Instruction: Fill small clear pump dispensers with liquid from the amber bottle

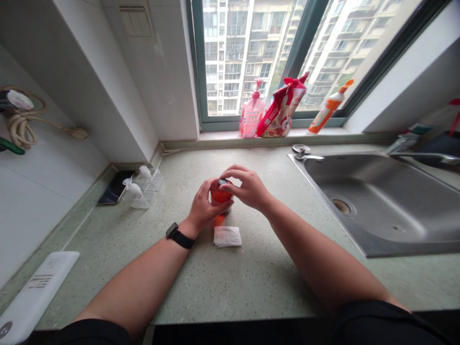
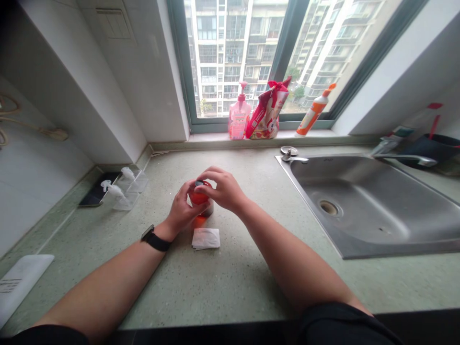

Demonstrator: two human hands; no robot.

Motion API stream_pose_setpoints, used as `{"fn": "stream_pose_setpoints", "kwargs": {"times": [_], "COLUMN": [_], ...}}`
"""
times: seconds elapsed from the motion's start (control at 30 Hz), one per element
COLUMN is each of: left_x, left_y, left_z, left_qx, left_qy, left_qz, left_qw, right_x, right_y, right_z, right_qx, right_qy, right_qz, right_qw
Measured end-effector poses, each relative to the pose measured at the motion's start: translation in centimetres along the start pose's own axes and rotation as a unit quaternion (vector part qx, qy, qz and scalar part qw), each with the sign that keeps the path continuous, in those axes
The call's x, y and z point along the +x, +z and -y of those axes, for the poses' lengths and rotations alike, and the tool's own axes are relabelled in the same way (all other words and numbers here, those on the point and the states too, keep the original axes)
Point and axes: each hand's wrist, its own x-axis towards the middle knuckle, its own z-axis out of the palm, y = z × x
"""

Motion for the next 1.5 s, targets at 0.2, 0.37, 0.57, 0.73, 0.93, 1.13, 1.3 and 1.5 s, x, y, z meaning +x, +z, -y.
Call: {"fn": "stream_pose_setpoints", "kwargs": {"times": [0.2, 0.37, 0.57, 0.73, 0.93, 1.13, 1.3, 1.5], "left_x": [0.2, 0.2, -0.3, -0.5, -0.1, -0.2, -0.3, -0.1], "left_y": [-0.1, -0.1, 0.0, 0.2, 0.1, 0.0, 0.0, 0.1], "left_z": [0.0, 0.0, 0.3, 0.5, 0.4, 0.3, 0.6, 0.6], "left_qx": [-0.008, -0.010, -0.011, -0.025, -0.005, -0.007, 0.002, -0.003], "left_qy": [0.011, 0.019, -0.010, -0.009, 0.033, 0.043, 0.034, 0.040], "left_qz": [0.007, 0.008, 0.002, 0.011, -0.012, -0.011, -0.007, -0.008], "left_qw": [1.000, 1.000, 1.000, 1.000, 0.999, 0.999, 0.999, 0.999], "right_x": [0.3, 0.5, 0.2, -0.3, 0.1, 0.4, 0.1, -0.2], "right_y": [-1.4, -3.4, -2.6, -0.2, -1.7, -3.2, -1.2, -0.3], "right_z": [-0.2, -0.6, 0.5, 1.3, 0.9, 1.2, 2.1, 2.2], "right_qx": [0.009, -0.028, -0.016, -0.015, -0.056, -0.064, -0.062, -0.066], "right_qy": [-0.010, 0.024, -0.004, -0.025, 0.013, -0.003, 0.007, 0.000], "right_qz": [0.063, 0.029, 0.078, 0.063, 0.020, 0.081, 0.075, 0.038], "right_qw": [0.998, 0.999, 0.997, 0.998, 0.998, 0.995, 0.995, 0.997]}}
